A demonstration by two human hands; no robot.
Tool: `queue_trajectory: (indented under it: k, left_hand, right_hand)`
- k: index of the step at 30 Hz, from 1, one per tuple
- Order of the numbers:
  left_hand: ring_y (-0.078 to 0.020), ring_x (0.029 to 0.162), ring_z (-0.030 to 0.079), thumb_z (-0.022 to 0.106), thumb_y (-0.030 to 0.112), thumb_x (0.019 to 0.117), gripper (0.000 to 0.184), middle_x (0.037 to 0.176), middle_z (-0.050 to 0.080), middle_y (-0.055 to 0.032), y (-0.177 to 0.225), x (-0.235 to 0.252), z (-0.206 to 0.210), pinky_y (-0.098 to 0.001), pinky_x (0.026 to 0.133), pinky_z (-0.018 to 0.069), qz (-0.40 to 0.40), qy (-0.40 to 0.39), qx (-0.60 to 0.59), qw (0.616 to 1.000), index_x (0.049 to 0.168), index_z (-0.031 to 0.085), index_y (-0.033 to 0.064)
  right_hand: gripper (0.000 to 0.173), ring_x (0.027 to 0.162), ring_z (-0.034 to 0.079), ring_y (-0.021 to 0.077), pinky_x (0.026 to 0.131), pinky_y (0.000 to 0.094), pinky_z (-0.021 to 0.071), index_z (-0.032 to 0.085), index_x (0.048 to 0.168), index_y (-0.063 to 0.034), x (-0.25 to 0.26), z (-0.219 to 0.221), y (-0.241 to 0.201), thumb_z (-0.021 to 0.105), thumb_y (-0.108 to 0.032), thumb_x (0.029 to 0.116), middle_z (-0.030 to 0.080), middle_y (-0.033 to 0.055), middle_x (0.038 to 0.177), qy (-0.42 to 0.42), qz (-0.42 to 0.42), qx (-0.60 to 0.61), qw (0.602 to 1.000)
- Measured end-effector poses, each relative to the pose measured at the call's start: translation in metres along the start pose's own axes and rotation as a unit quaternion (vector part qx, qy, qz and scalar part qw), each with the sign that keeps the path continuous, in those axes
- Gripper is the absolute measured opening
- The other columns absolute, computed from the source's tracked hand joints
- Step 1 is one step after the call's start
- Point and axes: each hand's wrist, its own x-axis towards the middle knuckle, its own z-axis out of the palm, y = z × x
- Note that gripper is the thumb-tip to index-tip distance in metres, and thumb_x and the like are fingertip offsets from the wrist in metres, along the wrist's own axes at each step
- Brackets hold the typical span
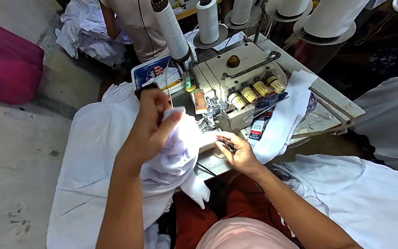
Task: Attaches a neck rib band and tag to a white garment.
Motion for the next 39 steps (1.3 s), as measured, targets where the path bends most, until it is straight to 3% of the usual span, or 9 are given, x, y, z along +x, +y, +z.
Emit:
queue_trajectory:
  k: [5, 11, 16, 20, 23, 26, 31, 34, 39]
  left_hand:
    - [0.0112, 0.088, 0.059, 0.068, 0.025, 0.0984, 0.006, 0.100, 0.062, 0.0155, 0.003, -0.045, 0.027, -0.0061, 0.076, 0.0495, 0.119, 0.072, -0.093, 0.986, 0.095, 0.064, 0.0223]
    - [0.0089, 0.114, 0.049, 0.066, 0.029, 0.0994, 0.010, 0.113, 0.054, 0.0147, 0.008, -0.049, 0.038, -0.0095, 0.099, 0.0400, 0.158, 0.072, -0.014, 0.985, 0.091, 0.064, 0.0232]
    - [-0.0013, 0.108, 0.063, 0.053, 0.032, 0.1074, 0.018, 0.095, 0.068, 0.0030, 0.013, -0.048, 0.041, -0.0299, 0.116, 0.0334, 0.165, 0.009, 0.060, 0.984, 0.101, 0.054, 0.0151]
    - [-0.0220, 0.082, 0.071, 0.054, 0.056, 0.0984, 0.052, 0.079, 0.072, -0.0088, -0.001, -0.055, 0.014, -0.0668, 0.111, 0.0318, 0.143, -0.065, 0.210, 0.965, 0.094, 0.074, 0.0086]
    - [0.0000, 0.076, 0.060, 0.053, 0.053, 0.1020, 0.042, 0.075, 0.060, 0.0046, 0.017, -0.064, -0.042, -0.0228, 0.087, 0.0502, 0.106, -0.208, 0.040, 0.972, 0.085, 0.063, 0.0155]
    - [0.0092, 0.066, 0.054, 0.059, 0.042, 0.1022, 0.036, 0.071, 0.061, 0.0038, 0.032, -0.051, -0.066, -0.0085, 0.060, 0.0442, 0.027, -0.313, -0.044, 0.948, 0.092, 0.066, 0.0075]
    - [-0.0248, 0.069, 0.059, 0.069, 0.021, 0.0982, 0.023, 0.070, 0.060, -0.0106, -0.021, -0.002, 0.003, -0.0487, 0.066, 0.0454, -0.223, -0.235, 0.189, 0.927, 0.084, 0.067, 0.0026]
    - [-0.0431, 0.088, 0.067, 0.068, 0.017, 0.0982, 0.018, 0.088, 0.068, -0.0232, -0.036, 0.025, 0.042, -0.0655, 0.078, 0.0489, -0.252, -0.167, 0.239, 0.923, 0.100, 0.070, -0.0008]
    - [-0.0464, 0.113, 0.063, 0.068, 0.026, 0.0980, 0.041, 0.116, 0.068, -0.0270, -0.060, 0.054, 0.080, -0.0690, 0.093, 0.0455, -0.297, -0.100, 0.233, 0.920, 0.128, 0.062, -0.0016]
  right_hand:
    - [0.020, 0.090, 0.056, -0.0082, 0.084, 0.0073, 0.0457, 0.065, 0.111, 0.0047, 0.010, -0.016, -0.037, 0.057, -0.010, 0.1017, 0.067, 0.0059, 0.106, -0.019, -0.086, 0.038, 0.995]
    - [0.027, 0.086, 0.059, 0.0033, 0.076, 0.0117, 0.0468, 0.060, 0.125, -0.0003, 0.028, -0.025, -0.063, 0.052, -0.017, 0.1053, 0.063, 0.0161, 0.130, -0.121, -0.176, 0.028, 0.977]
    - [0.022, 0.066, 0.058, 0.0094, 0.062, 0.0202, 0.0463, 0.070, 0.107, 0.0019, 0.026, -0.031, -0.064, 0.059, -0.015, 0.0977, 0.068, 0.0100, 0.078, -0.163, -0.185, -0.033, 0.969]
    - [0.017, 0.070, 0.063, 0.0137, 0.068, 0.0225, 0.0498, 0.068, 0.093, 0.0021, 0.012, -0.041, -0.068, 0.055, -0.008, 0.0967, 0.067, 0.0123, 0.075, -0.161, -0.151, -0.029, 0.975]
    - [0.017, 0.074, 0.060, 0.0011, 0.071, 0.0110, 0.0481, 0.065, 0.097, 0.0046, -0.004, -0.050, -0.078, 0.056, -0.010, 0.0998, 0.066, 0.0089, 0.079, -0.235, -0.080, 0.123, 0.961]
    - [0.019, 0.065, 0.053, -0.0009, 0.062, 0.0104, 0.0431, 0.064, 0.094, 0.0082, -0.031, -0.029, -0.080, 0.057, -0.008, 0.1003, 0.060, 0.0083, 0.073, -0.288, 0.024, 0.234, 0.929]
    - [0.023, 0.072, 0.055, 0.0055, 0.069, 0.0235, 0.0479, 0.066, 0.101, 0.0088, -0.037, 0.017, -0.055, 0.054, -0.010, 0.1022, 0.061, 0.0074, 0.080, -0.156, 0.290, 0.125, 0.936]
    - [0.019, 0.068, 0.052, 0.0013, 0.066, 0.0185, 0.0458, 0.066, 0.098, 0.0073, -0.028, 0.027, -0.040, 0.056, -0.009, 0.1000, 0.060, 0.0040, 0.077, -0.019, 0.276, 0.067, 0.959]
    - [0.014, 0.064, 0.048, -0.0060, 0.062, 0.0104, 0.0410, 0.064, 0.091, 0.0066, -0.012, 0.028, -0.026, 0.059, -0.005, 0.0960, 0.056, -0.0014, 0.072, 0.107, 0.213, 0.030, 0.971]
